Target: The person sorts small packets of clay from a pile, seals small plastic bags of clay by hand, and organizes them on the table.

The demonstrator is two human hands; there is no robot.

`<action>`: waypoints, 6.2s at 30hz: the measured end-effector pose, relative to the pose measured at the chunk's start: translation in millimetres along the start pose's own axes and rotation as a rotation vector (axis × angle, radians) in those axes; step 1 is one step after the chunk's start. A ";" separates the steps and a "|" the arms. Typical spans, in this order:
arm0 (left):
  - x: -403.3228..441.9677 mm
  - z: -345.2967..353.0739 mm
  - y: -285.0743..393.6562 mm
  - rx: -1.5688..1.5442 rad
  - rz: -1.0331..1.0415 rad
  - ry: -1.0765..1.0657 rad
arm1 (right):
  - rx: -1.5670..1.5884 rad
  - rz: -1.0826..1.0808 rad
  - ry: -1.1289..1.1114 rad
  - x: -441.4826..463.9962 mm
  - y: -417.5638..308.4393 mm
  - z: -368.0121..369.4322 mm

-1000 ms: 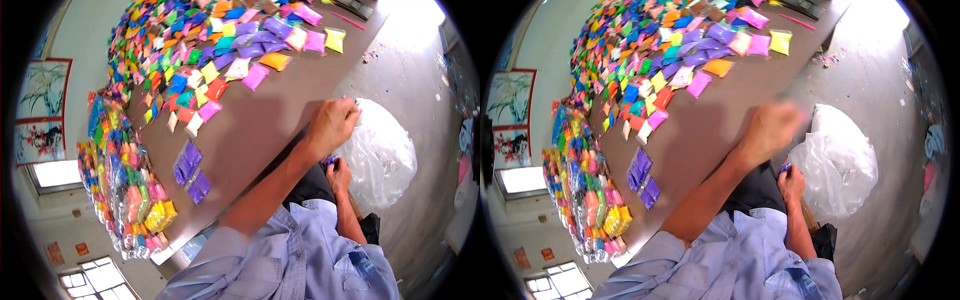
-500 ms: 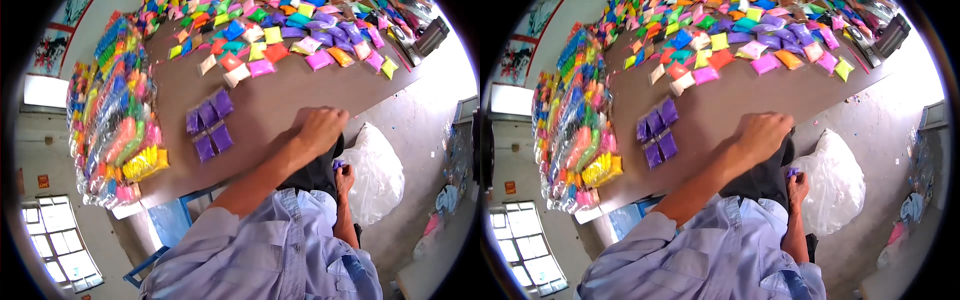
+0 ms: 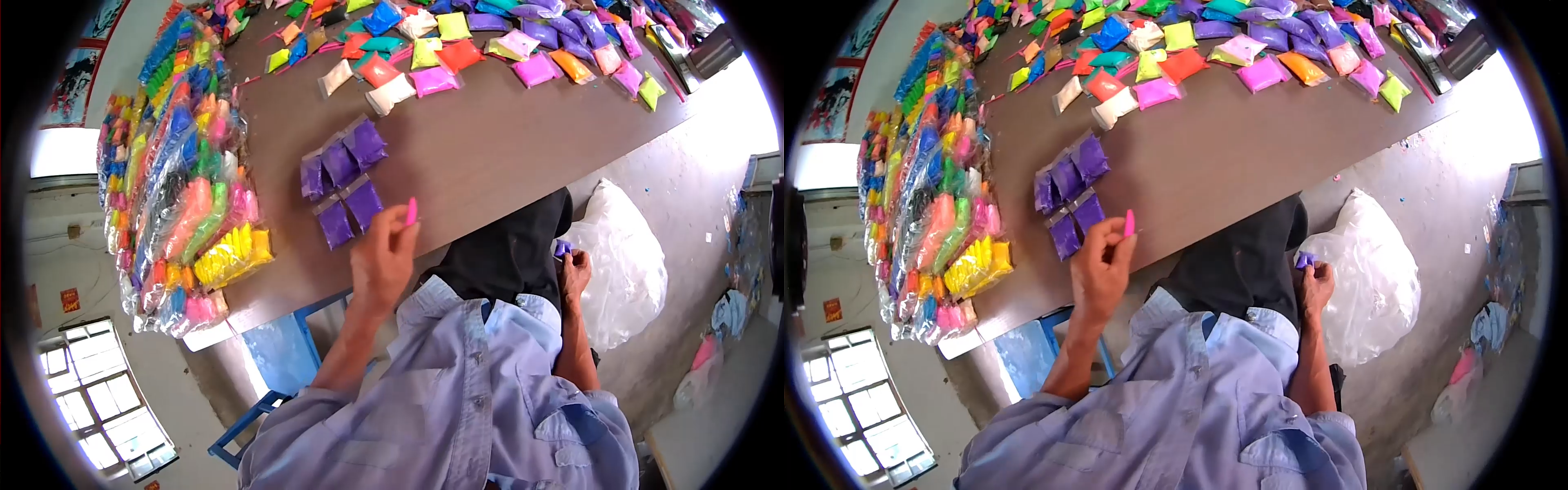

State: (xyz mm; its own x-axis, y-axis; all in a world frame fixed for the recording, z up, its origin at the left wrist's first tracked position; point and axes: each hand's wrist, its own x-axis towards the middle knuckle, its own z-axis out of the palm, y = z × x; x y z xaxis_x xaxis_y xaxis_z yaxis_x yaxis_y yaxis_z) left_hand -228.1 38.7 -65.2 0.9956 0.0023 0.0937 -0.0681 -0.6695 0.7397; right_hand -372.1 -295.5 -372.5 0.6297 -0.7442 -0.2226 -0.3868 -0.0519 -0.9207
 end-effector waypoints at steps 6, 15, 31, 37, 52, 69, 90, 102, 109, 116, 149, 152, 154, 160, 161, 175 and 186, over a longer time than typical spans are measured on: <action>0.6 25.0 5.3 0.138 0.466 -0.219 | 0.107 0.018 0.029 4.8 -34.9 -12.8; 27.7 -3.2 36.8 -0.044 0.242 -0.032 | 0.472 -0.273 -0.159 -17.5 -261.3 -18.4; 19.9 -111.9 -149.5 0.442 0.037 0.485 | 0.772 0.079 -0.790 -41.1 -351.7 90.5; 17.5 -109.7 -132.7 0.626 -0.018 0.373 | 0.671 0.047 -0.690 -41.9 -345.4 117.3; 24.1 5.3 -11.5 -0.540 -0.033 -0.065 | 0.726 0.153 -0.912 -95.0 -359.7 134.4; 30.3 31.9 -0.9 -0.387 0.016 -0.061 | 0.433 -0.261 -0.695 -80.6 -326.6 143.0; 29.5 48.6 -14.4 -0.513 0.007 0.057 | 0.241 -0.458 -0.660 -82.4 -331.6 141.7; 31.4 43.4 -8.1 -0.299 0.238 0.014 | 0.436 -0.327 -0.657 -85.5 -327.8 145.0; 27.8 42.5 -2.5 -0.421 0.166 -0.013 | 0.409 -0.400 -0.643 -82.1 -322.1 141.2; 28.9 43.4 -7.4 -0.373 0.167 0.034 | 0.373 -0.496 -0.581 -81.9 -313.8 147.3; 20.5 58.4 4.7 -0.356 0.201 -0.015 | 0.512 -0.067 -0.127 20.6 -256.1 -21.5; 20.7 58.6 9.7 -0.373 0.153 -0.071 | 0.099 0.019 -0.121 35.4 -148.8 -48.8; 23.0 58.1 5.8 -0.417 0.129 -0.093 | -0.350 -0.115 -0.328 27.0 -65.2 -53.8; 22.7 62.1 0.2 -0.325 0.264 0.007 | -0.523 0.468 -0.455 -27.3 -36.3 -47.4; 21.7 59.0 0.0 -0.321 0.215 -0.031 | -0.496 0.483 -0.466 -29.8 -46.5 -48.2; 22.9 53.1 9.9 -0.417 0.275 -0.031 | -1.209 -0.121 -0.915 -12.0 -174.6 -52.6; 32.3 63.9 42.7 -0.564 0.265 -0.047 | 0.255 -0.395 -0.623 -48.8 -354.9 55.1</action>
State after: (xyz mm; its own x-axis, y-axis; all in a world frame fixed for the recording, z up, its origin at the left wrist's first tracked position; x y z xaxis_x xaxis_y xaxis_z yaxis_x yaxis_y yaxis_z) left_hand -194.7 -37.3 -73.1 0.9410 -0.1516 0.3025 -0.3241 -0.1470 0.9345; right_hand -228.5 -204.2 -52.6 0.9799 -0.1877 0.0676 0.0641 -0.0247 -0.9976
